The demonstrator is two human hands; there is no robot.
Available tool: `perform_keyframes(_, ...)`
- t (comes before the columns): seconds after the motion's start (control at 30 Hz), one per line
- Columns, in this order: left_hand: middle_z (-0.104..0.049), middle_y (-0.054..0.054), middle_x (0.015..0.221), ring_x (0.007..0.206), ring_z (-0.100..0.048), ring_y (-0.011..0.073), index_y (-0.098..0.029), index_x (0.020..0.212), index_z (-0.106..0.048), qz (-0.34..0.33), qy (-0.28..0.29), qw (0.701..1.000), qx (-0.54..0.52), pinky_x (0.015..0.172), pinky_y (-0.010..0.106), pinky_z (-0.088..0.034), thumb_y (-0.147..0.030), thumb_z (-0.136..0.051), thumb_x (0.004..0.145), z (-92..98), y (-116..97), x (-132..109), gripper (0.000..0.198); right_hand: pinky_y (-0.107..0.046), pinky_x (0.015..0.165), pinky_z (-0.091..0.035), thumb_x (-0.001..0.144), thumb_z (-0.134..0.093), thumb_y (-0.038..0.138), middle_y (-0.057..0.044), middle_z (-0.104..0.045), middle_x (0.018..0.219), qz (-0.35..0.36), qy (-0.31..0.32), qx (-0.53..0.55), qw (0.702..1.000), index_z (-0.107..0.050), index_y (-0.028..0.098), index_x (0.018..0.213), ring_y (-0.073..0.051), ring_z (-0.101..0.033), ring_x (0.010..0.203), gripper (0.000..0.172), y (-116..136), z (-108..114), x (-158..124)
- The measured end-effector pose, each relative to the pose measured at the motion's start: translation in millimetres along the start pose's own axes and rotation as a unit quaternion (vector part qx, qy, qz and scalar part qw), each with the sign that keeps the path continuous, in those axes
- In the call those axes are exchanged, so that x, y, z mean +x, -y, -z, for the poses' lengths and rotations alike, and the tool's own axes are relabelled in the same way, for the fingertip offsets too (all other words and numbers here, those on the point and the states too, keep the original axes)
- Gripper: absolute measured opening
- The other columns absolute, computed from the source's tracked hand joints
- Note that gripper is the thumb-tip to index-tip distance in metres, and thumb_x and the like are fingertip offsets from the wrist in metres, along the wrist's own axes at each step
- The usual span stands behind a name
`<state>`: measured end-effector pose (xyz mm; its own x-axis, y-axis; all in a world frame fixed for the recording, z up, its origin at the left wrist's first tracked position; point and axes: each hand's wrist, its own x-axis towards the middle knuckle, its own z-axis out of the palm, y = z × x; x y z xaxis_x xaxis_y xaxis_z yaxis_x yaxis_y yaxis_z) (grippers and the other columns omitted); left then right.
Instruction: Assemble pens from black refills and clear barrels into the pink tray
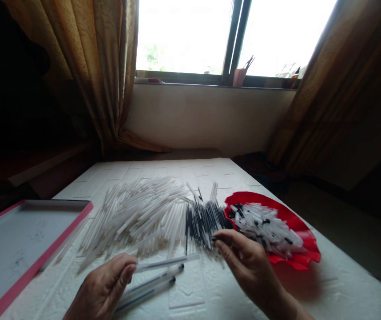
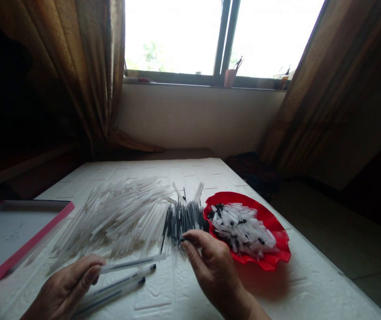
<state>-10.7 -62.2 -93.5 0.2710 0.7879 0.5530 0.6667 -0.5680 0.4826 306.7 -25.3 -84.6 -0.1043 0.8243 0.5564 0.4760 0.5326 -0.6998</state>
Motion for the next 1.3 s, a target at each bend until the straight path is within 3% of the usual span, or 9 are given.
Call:
perform_keyframes(0.1, -0.065, -0.005, 0.064, 0.054, -0.066, 0.011, -0.026, 0.089, -0.065, 0.016, -0.008, 1.0, -0.003, 0.056, 0.012, -0.052, -0.046, -0.046, 0.102, -0.9, 1, -1, 0.03, -0.029, 0.059, -0.055, 0.091, -0.06, 0.036, -0.006, -0.076, 0.083, -0.01, -0.097, -0.115, 0.989, -0.073, 0.021, 0.097, -0.019, -0.067, 0.061, 0.02, -15, 25, 11)
perform_keyframes(0.2, -0.068, -0.004, 0.066, 0.055, -0.068, 0.0121, -0.026, 0.089, -0.067, 0.022, -0.012, 1.0, -0.005, 0.056, 0.012, -0.054, -0.047, -0.048, 0.101, -2.9, 3, -1, 0.03, -0.032, 0.057, -0.054, 0.089, -0.058, 0.04, -0.008, -0.078, 0.088, -0.024, -0.157, -0.265, 0.951, -0.075, 0.022, 0.096, -0.021, -0.067, 0.06, 0.026, -34, 56, 21)
perform_keyframes(0.33, -0.069, -0.005, 0.068, 0.056, -0.069, 0.0108, -0.027, 0.091, -0.067, 0.006, -0.024, 1.0, -0.004, 0.058, 0.01, -0.054, -0.045, -0.05, 0.1, -3.1, 5, -1, 0.027, -0.031, 0.051, -0.05, 0.082, -0.056, 0.04, -0.006, -0.076, 0.08, -0.057, -0.138, -0.397, 0.906, -0.076, 0.023, 0.092, -0.022, -0.067, 0.058, 0.028, -60, 84, 24)
perform_keyframes(0.47, -0.068, -0.005, 0.068, 0.056, -0.069, 0.0107, -0.026, 0.093, -0.067, 0.005, -0.023, 1.0, -0.004, 0.058, 0.01, -0.054, -0.044, -0.05, 0.101, -0.8, 4, -2, 0.026, -0.032, 0.05, -0.05, 0.081, -0.057, 0.038, -0.007, -0.076, 0.085, -0.065, -0.112, -0.44, 0.888, -0.076, 0.022, 0.096, -0.023, -0.068, 0.06, 0.029, -70, 89, 22)
perform_keyframes(0.63, -0.067, -0.005, 0.066, 0.055, -0.067, 0.0112, -0.026, 0.089, -0.067, 0.017, -0.013, 1.0, -0.014, 0.058, 0.011, -0.054, -0.047, -0.048, 0.101, 0.0, 2, -2, 0.03, -0.038, 0.07, -0.056, 0.089, -0.051, 0.031, -0.01, -0.077, 0.094, 0.035, -0.16, -0.359, 0.919, -0.074, 0.019, 0.098, -0.028, -0.073, 0.081, 0.027, -45, 66, 21)
perform_keyframes(0.73, -0.067, -0.006, 0.067, 0.057, -0.068, 0.0095, -0.027, 0.093, -0.066, 0.002, -0.013, 1.0, -0.021, 0.059, 0.009, -0.052, -0.045, -0.048, 0.102, -0.3, 0, 0, 0.027, -0.035, 0.077, -0.055, 0.093, -0.054, 0.026, -0.008, -0.076, 0.093, 0.078, -0.084, -0.23, 0.966, -0.072, 0.021, 0.098, -0.024, -0.072, 0.085, 0.02, -20, 42, 18)
perform_keyframes(0.83, -0.066, -0.007, 0.068, 0.057, -0.068, 0.0076, -0.028, 0.095, -0.064, -0.008, -0.005, 1.0, -0.027, 0.06, 0.007, -0.051, -0.044, -0.047, 0.103, 0.0, -2, 2, 0.024, -0.029, 0.072, -0.055, 0.095, -0.053, 0.024, -0.007, -0.074, 0.088, 0.074, 0.013, -0.112, 0.991, -0.071, 0.02, 0.096, -0.02, -0.071, 0.079, 0.018, 4, 24, 14)
perform_keyframes(1.0, -0.067, -0.008, 0.071, 0.059, -0.068, 0.0067, -0.028, 0.097, -0.063, -0.016, 0.008, 1.0, -0.025, 0.063, 0.006, -0.05, -0.042, -0.046, 0.104, 0.6, -3, 2, 0.023, -0.025, 0.066, -0.052, 0.095, -0.054, 0.024, -0.005, -0.072, 0.081, 0.041, 0.165, -0.003, 0.985, -0.071, 0.018, 0.094, -0.017, -0.068, 0.071, 0.018, 23, 12, 8)
perform_keyframes(1.3, -0.069, -0.006, 0.074, 0.063, -0.069, 0.0093, -0.027, 0.096, -0.065, -0.012, 0.008, 1.0, -0.017, 0.064, 0.01, -0.052, -0.037, -0.046, 0.103, -1.0, 3, -4, 0.022, -0.023, 0.059, -0.049, 0.093, -0.056, 0.02, -0.002, -0.069, 0.071, 0.051, 0.17, 0.003, 0.984, -0.069, 0.018, 0.083, -0.014, -0.064, 0.063, 0.017, 17, 8, 6)
